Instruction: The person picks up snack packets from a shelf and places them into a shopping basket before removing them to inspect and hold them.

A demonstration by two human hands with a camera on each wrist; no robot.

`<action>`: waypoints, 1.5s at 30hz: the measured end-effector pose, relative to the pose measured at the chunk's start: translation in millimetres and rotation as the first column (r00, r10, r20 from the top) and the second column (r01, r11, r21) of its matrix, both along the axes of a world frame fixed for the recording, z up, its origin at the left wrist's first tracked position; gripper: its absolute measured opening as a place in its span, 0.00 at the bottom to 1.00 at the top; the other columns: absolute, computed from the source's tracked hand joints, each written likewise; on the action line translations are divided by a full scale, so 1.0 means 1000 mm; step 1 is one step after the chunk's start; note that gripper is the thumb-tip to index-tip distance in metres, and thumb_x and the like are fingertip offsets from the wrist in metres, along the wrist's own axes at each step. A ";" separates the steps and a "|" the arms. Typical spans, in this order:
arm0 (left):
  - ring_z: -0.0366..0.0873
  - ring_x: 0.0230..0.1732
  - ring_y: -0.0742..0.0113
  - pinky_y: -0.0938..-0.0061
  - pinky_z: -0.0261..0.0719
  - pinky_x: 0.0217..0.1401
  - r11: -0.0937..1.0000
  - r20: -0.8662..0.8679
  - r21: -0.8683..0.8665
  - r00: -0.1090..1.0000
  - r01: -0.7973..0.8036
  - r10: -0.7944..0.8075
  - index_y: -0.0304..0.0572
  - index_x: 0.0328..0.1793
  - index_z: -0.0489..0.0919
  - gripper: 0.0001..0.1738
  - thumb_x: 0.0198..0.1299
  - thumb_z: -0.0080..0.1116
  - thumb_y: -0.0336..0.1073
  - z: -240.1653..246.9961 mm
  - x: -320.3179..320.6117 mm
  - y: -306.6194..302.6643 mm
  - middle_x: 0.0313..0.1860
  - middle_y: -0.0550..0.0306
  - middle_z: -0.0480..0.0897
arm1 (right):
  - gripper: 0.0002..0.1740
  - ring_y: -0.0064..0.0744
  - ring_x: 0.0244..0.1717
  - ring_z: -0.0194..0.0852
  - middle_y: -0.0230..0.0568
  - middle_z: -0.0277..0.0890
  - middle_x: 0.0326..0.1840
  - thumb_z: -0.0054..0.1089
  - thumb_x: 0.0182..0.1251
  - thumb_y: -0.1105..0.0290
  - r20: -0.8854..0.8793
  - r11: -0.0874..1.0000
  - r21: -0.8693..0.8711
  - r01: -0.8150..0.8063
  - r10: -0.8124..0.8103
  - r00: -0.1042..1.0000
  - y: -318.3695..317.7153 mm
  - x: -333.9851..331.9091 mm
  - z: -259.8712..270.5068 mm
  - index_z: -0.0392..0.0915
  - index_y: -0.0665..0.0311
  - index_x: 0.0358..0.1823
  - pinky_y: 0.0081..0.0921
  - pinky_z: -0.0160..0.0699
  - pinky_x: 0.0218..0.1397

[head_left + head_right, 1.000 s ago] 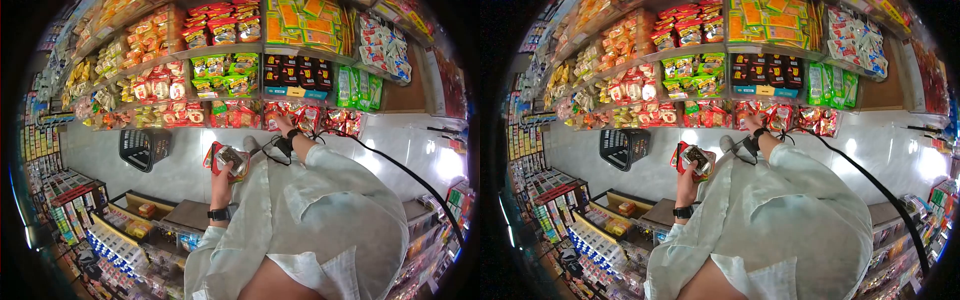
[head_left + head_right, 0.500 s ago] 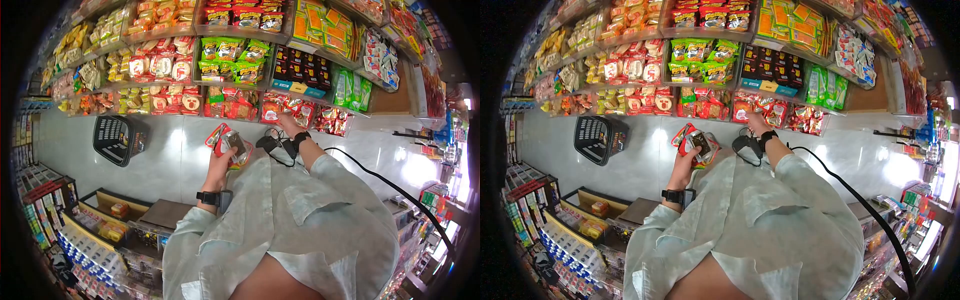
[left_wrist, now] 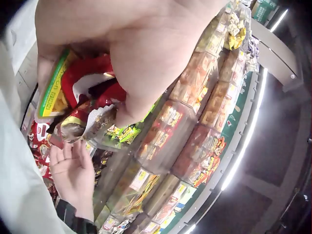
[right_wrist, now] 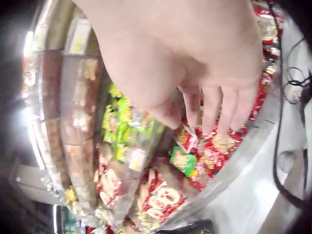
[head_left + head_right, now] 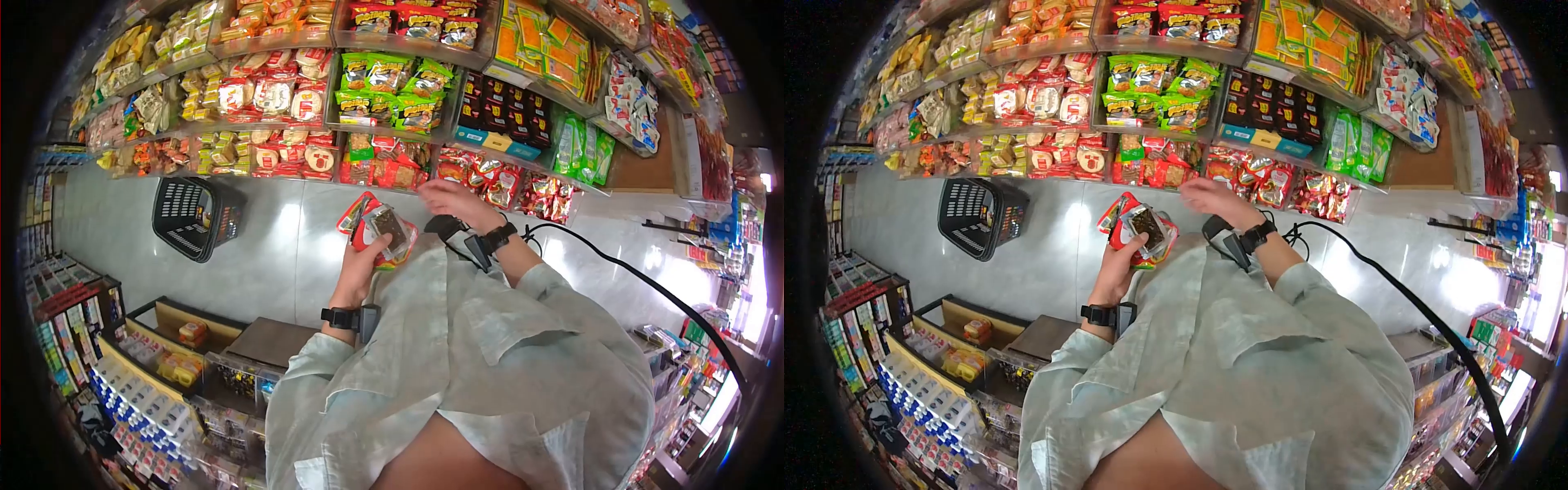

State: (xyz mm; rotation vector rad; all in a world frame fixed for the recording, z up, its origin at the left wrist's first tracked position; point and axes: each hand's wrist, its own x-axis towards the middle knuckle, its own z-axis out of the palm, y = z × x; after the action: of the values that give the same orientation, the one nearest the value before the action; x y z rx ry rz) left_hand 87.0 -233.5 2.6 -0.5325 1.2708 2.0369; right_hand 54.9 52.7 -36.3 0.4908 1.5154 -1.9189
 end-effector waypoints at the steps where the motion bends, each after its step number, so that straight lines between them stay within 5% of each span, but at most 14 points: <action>1: 0.84 0.61 0.64 0.65 0.83 0.65 1.000 -0.009 0.000 1.000 -0.001 0.001 0.39 0.71 0.77 0.26 0.67 0.69 0.30 0.002 -0.003 0.003 0.62 0.56 0.85 | 0.21 0.24 0.58 0.79 0.33 0.80 0.58 0.64 0.79 0.60 -0.010 0.996 0.018 -0.084 0.084 0.996 -0.007 -0.004 0.017 0.77 0.60 0.67 0.25 0.81 0.61; 4: 0.83 0.62 0.66 0.66 0.81 0.67 1.000 -0.041 0.002 0.999 -0.019 0.019 0.39 0.72 0.76 0.30 0.65 0.72 0.29 0.007 -0.009 0.018 0.63 0.56 0.84 | 0.24 0.24 0.57 0.78 0.34 0.79 0.57 0.66 0.78 0.61 -0.263 0.919 0.000 -0.395 0.381 0.886 -0.017 -0.015 0.037 0.74 0.61 0.70 0.24 0.79 0.60; 5: 0.83 0.62 0.66 0.66 0.81 0.67 1.000 -0.058 -0.010 0.998 -0.027 0.026 0.39 0.73 0.75 0.30 0.65 0.72 0.30 0.006 -0.011 0.024 0.64 0.56 0.84 | 0.36 0.27 0.53 0.81 0.38 0.78 0.57 0.75 0.69 0.54 -0.303 0.918 0.075 -0.388 0.392 0.869 -0.018 -0.017 0.021 0.72 0.65 0.70 0.27 0.80 0.55; 9: 0.82 0.62 0.67 0.67 0.81 0.67 0.994 -0.111 -0.092 0.992 -0.066 0.055 0.40 0.76 0.73 0.31 0.68 0.70 0.31 0.021 -0.015 0.052 0.64 0.57 0.84 | 0.43 0.30 0.52 0.82 0.40 0.77 0.56 0.81 0.61 0.51 -0.347 0.903 0.250 -0.349 0.420 0.838 -0.009 -0.023 0.029 0.72 0.66 0.71 0.28 0.81 0.53; 12: 0.82 0.61 0.69 0.70 0.81 0.64 0.994 -0.077 -0.107 0.997 -0.036 0.028 0.41 0.76 0.72 0.30 0.70 0.69 0.34 0.025 -0.017 0.068 0.64 0.58 0.84 | 0.40 0.33 0.50 0.83 0.40 0.80 0.53 0.83 0.59 0.50 -0.503 0.925 0.271 -0.266 0.372 0.780 0.004 -0.026 0.015 0.74 0.65 0.66 0.31 0.81 0.53; 15: 0.82 0.60 0.71 0.72 0.81 0.60 0.994 -0.096 -0.077 0.993 -0.076 0.069 0.42 0.76 0.73 0.29 0.71 0.67 0.35 0.014 -0.017 0.085 0.63 0.60 0.83 | 0.36 0.29 0.52 0.77 0.36 0.79 0.51 0.81 0.61 0.51 -0.371 0.895 0.164 -0.415 0.446 0.814 0.025 -0.033 0.028 0.77 0.65 0.62 0.30 0.77 0.57; 19: 0.82 0.62 0.69 0.69 0.82 0.63 0.991 -0.139 -0.132 0.990 -0.018 -0.001 0.42 0.74 0.73 0.25 0.74 0.63 0.33 0.012 -0.018 0.101 0.62 0.59 0.83 | 0.32 0.30 0.47 0.78 0.42 0.81 0.46 0.81 0.60 0.49 -0.437 0.857 0.312 -0.410 0.512 0.740 0.044 -0.030 0.051 0.78 0.66 0.53 0.31 0.77 0.49; 27: 0.82 0.61 0.64 0.64 0.82 0.65 0.986 -0.082 -0.094 0.988 -0.137 0.129 0.41 0.71 0.75 0.21 0.75 0.58 0.36 0.024 -0.019 0.139 0.62 0.58 0.83 | 0.31 0.31 0.50 0.80 0.42 0.81 0.48 0.78 0.63 0.48 -0.419 0.870 0.221 -0.440 0.493 0.763 0.082 -0.019 0.018 0.82 0.67 0.53 0.30 0.79 0.51; 32: 0.85 0.57 0.64 0.60 0.86 0.58 0.957 -0.071 -0.148 0.968 -0.249 0.241 0.43 0.69 0.76 0.19 0.75 0.58 0.36 0.017 -0.021 0.166 0.58 0.59 0.84 | 0.24 0.22 0.46 0.77 0.30 0.80 0.46 0.74 0.68 0.50 -0.360 0.891 0.053 -0.450 0.438 0.824 0.128 -0.007 -0.010 0.81 0.62 0.51 0.27 0.79 0.45; 35: 0.85 0.55 0.64 0.62 0.87 0.54 0.950 -0.099 -0.183 0.966 -0.253 0.238 0.47 0.68 0.76 0.19 0.73 0.59 0.37 0.010 -0.022 0.179 0.56 0.59 0.85 | 0.20 0.17 0.38 0.72 0.26 0.75 0.42 0.70 0.70 0.51 -0.125 0.924 -0.210 -0.319 0.298 0.946 0.154 0.009 -0.015 0.78 0.57 0.51 0.23 0.75 0.37; 39: 0.87 0.51 0.62 0.63 0.88 0.51 0.937 -0.131 -0.243 0.965 -0.252 0.226 0.45 0.65 0.77 0.18 0.71 0.61 0.35 0.012 -0.032 0.196 0.53 0.57 0.86 | 0.24 0.18 0.34 0.69 0.27 0.75 0.45 0.69 0.69 0.52 0.050 0.970 -0.190 -0.152 0.164 0.985 0.183 0.026 -0.033 0.75 0.59 0.55 0.21 0.75 0.38; 42: 0.87 0.51 0.64 0.66 0.85 0.51 0.942 -0.158 -0.267 0.974 -0.201 0.163 0.44 0.63 0.80 0.19 0.72 0.64 0.43 0.017 -0.039 0.209 0.52 0.59 0.88 | 0.26 0.19 0.36 0.71 0.28 0.76 0.48 0.70 0.67 0.52 0.055 0.986 -0.162 -0.026 0.035 0.998 0.189 0.037 -0.040 0.76 0.60 0.59 0.21 0.76 0.39; 45: 0.87 0.54 0.62 0.64 0.86 0.53 0.936 -0.158 -0.316 0.982 -0.154 0.108 0.44 0.64 0.79 0.19 0.71 0.64 0.41 0.022 -0.046 0.218 0.54 0.58 0.87 | 0.25 0.21 0.37 0.74 0.30 0.79 0.48 0.69 0.68 0.55 0.056 0.961 -0.145 0.237 -0.231 0.971 0.184 0.049 -0.044 0.76 0.60 0.61 0.21 0.77 0.39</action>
State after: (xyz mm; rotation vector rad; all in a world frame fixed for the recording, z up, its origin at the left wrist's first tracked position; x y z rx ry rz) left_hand 41.3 -15.9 24.2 -0.6513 1.7166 2.0080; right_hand 104.0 237.0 -80.0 0.6603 1.3236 -2.1726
